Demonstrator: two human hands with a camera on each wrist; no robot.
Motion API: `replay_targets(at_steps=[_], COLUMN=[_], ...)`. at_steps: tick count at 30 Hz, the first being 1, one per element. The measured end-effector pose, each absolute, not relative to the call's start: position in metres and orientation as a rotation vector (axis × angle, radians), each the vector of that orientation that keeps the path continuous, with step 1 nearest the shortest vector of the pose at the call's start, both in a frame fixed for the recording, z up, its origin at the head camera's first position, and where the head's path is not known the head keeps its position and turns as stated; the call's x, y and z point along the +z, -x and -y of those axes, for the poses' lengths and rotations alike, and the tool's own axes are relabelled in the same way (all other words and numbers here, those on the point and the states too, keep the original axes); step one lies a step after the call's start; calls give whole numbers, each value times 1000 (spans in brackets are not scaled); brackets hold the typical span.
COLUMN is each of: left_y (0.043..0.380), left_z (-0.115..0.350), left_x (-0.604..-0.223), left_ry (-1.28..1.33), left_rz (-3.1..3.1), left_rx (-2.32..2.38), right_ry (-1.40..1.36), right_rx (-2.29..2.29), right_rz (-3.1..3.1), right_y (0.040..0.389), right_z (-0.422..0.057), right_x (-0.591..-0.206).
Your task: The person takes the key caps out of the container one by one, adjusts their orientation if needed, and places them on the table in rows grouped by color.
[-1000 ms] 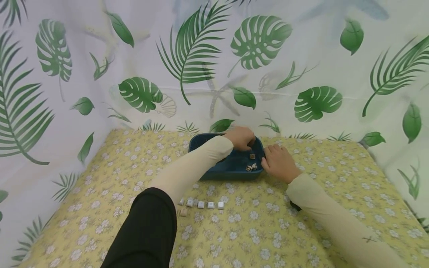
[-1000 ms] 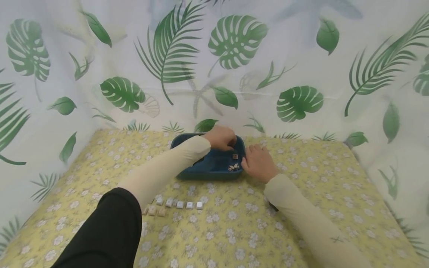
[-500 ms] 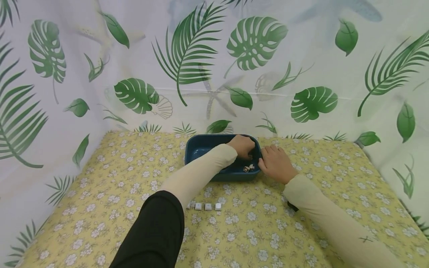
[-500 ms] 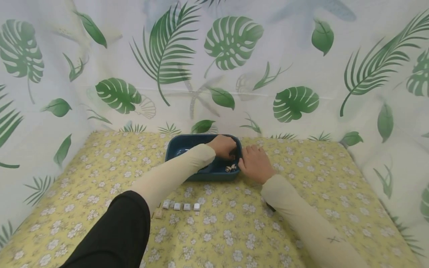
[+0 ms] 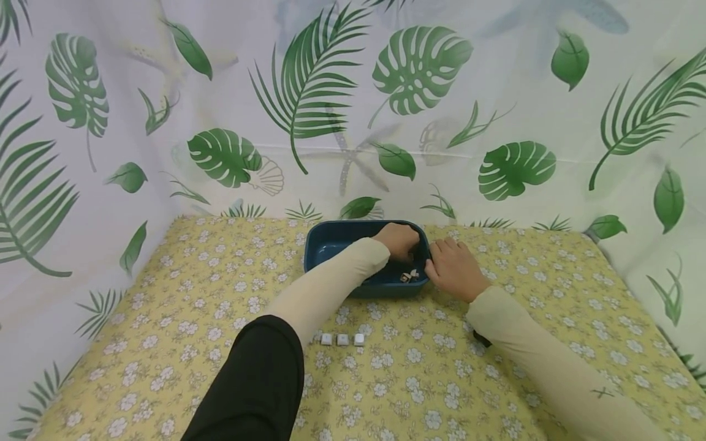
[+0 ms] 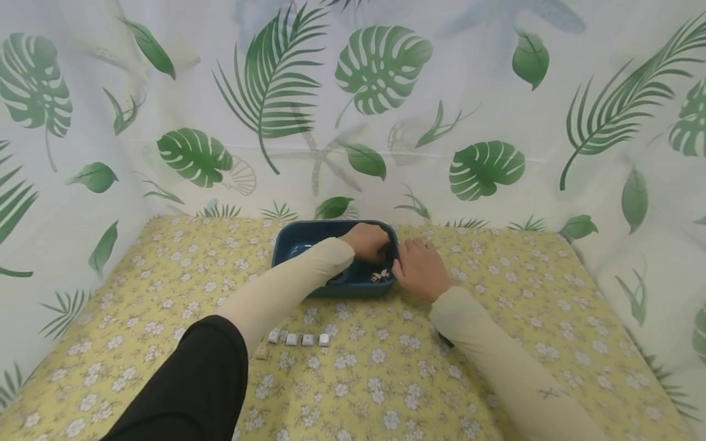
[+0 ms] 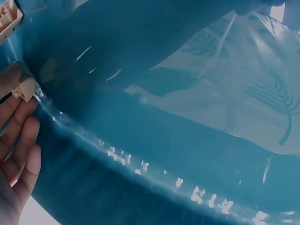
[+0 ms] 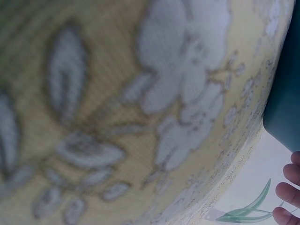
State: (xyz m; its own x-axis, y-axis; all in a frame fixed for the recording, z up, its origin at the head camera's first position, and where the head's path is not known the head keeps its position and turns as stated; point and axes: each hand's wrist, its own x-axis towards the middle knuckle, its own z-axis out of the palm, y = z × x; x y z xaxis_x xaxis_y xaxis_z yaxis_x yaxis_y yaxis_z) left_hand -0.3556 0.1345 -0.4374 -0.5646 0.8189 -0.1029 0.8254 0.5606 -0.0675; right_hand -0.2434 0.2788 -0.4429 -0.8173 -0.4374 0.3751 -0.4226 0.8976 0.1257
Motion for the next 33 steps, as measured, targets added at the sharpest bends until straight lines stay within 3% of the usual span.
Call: replay_targets(at_steps=[21, 33], left_y=[346, 295], left_z=[-78, -30], left_x=[-370, -333], left_ry=[-1427, -1375], left_rz=[-2759, -2701], left_rx=[57, 549], right_ry=[-628, -618], right_rx=[-51, -26], right_rz=[2669, 2685], right_y=[245, 246], right_z=[-274, -275], right_x=[-442, -445])
